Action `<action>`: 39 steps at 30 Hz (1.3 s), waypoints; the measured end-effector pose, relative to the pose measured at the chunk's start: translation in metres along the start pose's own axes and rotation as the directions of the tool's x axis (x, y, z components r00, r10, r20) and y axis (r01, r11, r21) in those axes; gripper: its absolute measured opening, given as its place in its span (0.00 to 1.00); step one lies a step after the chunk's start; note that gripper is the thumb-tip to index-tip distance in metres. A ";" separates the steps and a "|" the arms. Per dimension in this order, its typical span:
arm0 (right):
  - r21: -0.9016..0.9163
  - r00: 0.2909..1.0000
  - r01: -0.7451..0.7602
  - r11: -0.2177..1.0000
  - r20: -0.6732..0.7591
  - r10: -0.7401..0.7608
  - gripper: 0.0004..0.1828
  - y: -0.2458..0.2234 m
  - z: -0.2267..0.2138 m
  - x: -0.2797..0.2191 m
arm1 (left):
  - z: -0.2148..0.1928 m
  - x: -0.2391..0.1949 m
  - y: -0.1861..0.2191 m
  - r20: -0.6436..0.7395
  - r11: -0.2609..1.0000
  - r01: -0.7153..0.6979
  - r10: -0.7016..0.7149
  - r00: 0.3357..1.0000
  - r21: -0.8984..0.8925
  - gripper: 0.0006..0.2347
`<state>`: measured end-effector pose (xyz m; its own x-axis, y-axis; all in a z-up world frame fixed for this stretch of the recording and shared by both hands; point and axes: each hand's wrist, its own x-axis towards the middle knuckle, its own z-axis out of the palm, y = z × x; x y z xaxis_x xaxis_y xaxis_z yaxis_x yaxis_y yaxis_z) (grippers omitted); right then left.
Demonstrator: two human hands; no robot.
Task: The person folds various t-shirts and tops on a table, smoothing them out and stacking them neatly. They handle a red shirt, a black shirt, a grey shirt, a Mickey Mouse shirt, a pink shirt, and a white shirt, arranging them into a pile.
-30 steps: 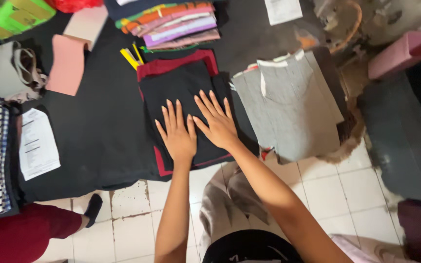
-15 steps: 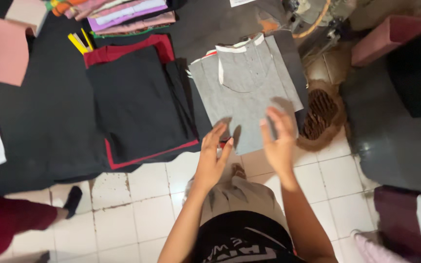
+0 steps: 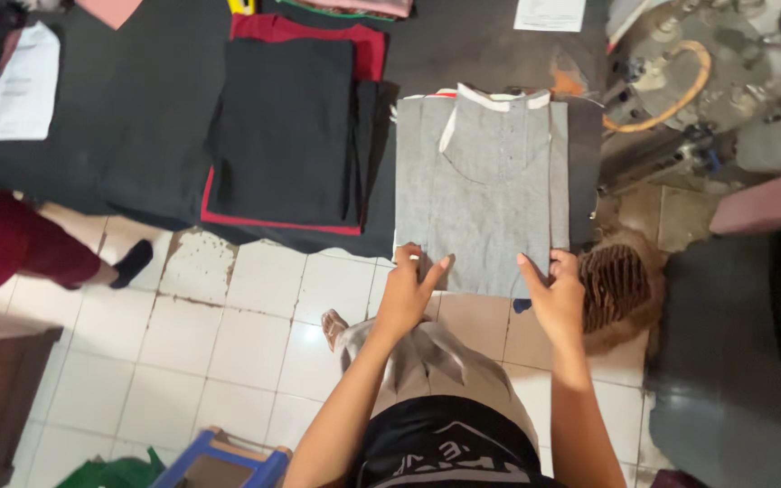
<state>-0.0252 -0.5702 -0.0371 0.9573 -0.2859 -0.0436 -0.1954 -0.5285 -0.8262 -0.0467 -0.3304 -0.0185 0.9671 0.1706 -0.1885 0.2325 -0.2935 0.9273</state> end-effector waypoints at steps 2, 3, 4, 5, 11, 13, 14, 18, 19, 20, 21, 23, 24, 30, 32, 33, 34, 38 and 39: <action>0.030 1.000 -0.001 1.000 0.020 0.001 0.31 0.000 -0.010 0.004 | 0.002 0.001 -0.003 -0.001 0.997 0.020 -0.020 1.000 0.073 0.21; 0.046 1.000 -0.001 0.999 0.025 0.000 0.30 0.001 -0.014 0.007 | 0.003 0.002 -0.005 -0.002 0.996 0.002 -0.001 1.000 0.088 0.19; 0.028 0.999 0.013 1.000 0.049 -0.015 0.26 0.001 -0.017 0.010 | 0.004 0.005 -0.008 -0.004 0.994 -0.016 0.017 1.000 0.104 0.18; 0.011 0.997 0.027 1.000 0.069 -0.028 0.23 0.002 -0.020 0.010 | 0.006 0.007 -0.011 -0.010 0.994 -0.024 0.026 1.000 0.111 0.18; 0.192 0.977 -0.038 0.981 0.212 -0.004 0.15 0.022 -0.022 0.008 | 0.015 0.014 -0.044 -0.031 0.997 -0.075 0.075 0.997 0.000 0.18; 0.254 0.977 -0.046 0.966 0.213 -0.009 0.14 0.029 -0.020 0.012 | 0.018 0.012 -0.052 -0.095 0.981 -0.164 0.155 0.983 -0.104 0.21; 0.282 0.979 -0.037 0.959 0.205 -0.023 0.14 0.032 -0.019 0.015 | 0.018 0.015 -0.054 -0.076 0.984 -0.078 0.066 0.995 -0.162 0.20; 0.461 0.956 -0.293 0.838 0.166 0.243 0.16 0.041 -0.013 0.023 | 0.015 0.019 -0.052 0.038 0.870 0.216 -0.222 0.974 -0.443 0.16; 0.557 0.956 -0.293 0.777 0.167 0.240 0.15 0.041 -0.013 0.026 | 0.013 0.021 -0.048 0.067 0.811 0.267 -0.273 0.960 -0.521 0.16; 0.645 0.957 -0.288 0.707 0.168 0.237 0.14 0.039 -0.012 0.029 | 0.011 0.023 -0.042 0.085 0.774 0.306 -0.313 0.946 -0.554 0.16; 0.726 0.958 -0.280 0.628 0.171 0.229 0.13 0.036 -0.012 0.032 | 0.008 0.023 -0.036 0.101 0.735 0.342 -0.352 0.930 -0.586 0.17; 0.766 0.908 -0.411 0.494 0.299 0.292 0.12 0.029 -0.018 0.038 | 0.002 0.025 -0.023 0.131 0.685 0.388 -0.397 0.909 -0.617 0.17; 0.774 0.876 -0.473 0.420 0.365 0.315 0.11 0.023 -0.020 0.043 | -0.002 0.026 -0.016 0.143 0.678 0.400 -0.403 0.904 -0.617 0.17; 0.653 0.867 -0.498 0.570 0.389 0.311 0.18 -0.001 -0.024 0.075 | -0.019 0.047 0.009 0.193 0.702 0.340 -0.283 0.939 -0.625 0.22; 0.654 0.808 -0.583 0.481 0.526 0.265 0.20 -0.004 -0.028 0.090 | -0.024 0.059 0.010 0.191 0.727 0.337 -0.279 0.941 -0.599 0.23; 0.646 0.773 -0.626 0.438 0.590 0.234 0.21 -0.006 -0.030 0.100 | -0.026 0.066 0.011 0.193 0.739 0.356 -0.301 0.934 -0.572 0.24; 0.621 0.751 -0.654 0.432 0.603 0.271 0.24 -0.007 -0.030 0.111 | -0.028 0.074 0.011 0.195 0.749 0.375 -0.322 0.926 -0.545 0.24; 0.484 0.728 -0.682 0.548 0.524 0.443 0.31 -0.013 -0.027 0.143 | -0.032 0.105 0.013 0.286 0.742 0.354 -0.225 0.931 -0.570 0.24; 0.433 0.740 -0.668 0.605 0.467 0.483 0.31 -0.015 -0.025 0.146 | -0.029 0.112 0.015 0.275 0.784 0.328 -0.207 0.939 -0.527 0.23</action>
<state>0.1119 -0.6236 -0.0167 0.7139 -0.0938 -0.6939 -0.6654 0.2177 -0.7140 0.0620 -0.2886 -0.0164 0.8881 -0.0374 -0.4582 0.4448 0.3217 0.8359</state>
